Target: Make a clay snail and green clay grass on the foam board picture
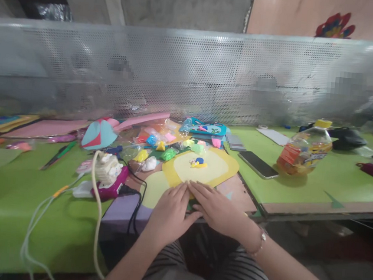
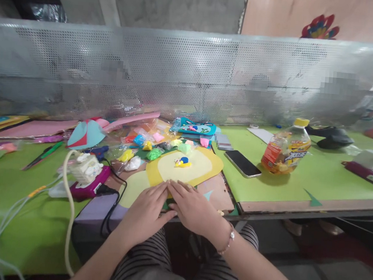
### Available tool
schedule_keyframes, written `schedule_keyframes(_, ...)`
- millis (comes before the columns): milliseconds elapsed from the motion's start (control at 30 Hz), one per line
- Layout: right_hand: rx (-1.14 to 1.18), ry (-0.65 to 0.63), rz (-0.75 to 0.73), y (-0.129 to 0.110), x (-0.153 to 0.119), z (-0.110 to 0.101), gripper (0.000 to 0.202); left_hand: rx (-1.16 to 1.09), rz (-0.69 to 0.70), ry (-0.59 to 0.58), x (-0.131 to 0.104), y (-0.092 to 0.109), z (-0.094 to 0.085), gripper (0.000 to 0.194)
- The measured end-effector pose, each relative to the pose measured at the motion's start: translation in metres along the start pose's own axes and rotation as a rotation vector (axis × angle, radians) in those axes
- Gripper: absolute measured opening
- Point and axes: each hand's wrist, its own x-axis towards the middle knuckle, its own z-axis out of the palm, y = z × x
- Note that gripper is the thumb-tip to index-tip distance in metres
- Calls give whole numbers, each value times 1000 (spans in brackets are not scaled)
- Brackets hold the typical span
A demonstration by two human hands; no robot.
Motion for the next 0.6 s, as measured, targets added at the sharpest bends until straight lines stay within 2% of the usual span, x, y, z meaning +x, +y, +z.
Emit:
schedule_keyframes(133, -1, -18, 47, -4, -4, 1, 52, 7, -21, 7, -3, 1, -1, 61)
schedule_keyframes(367, 5, -32, 16, -5, -5, -3, 53, -12, -30, -4, -2, 3, -5, 56)
schedule_keyframes(600, -1, -46, 36, -10, -4, -8, 54, 15, -26, -81, -4, 1, -4, 70)
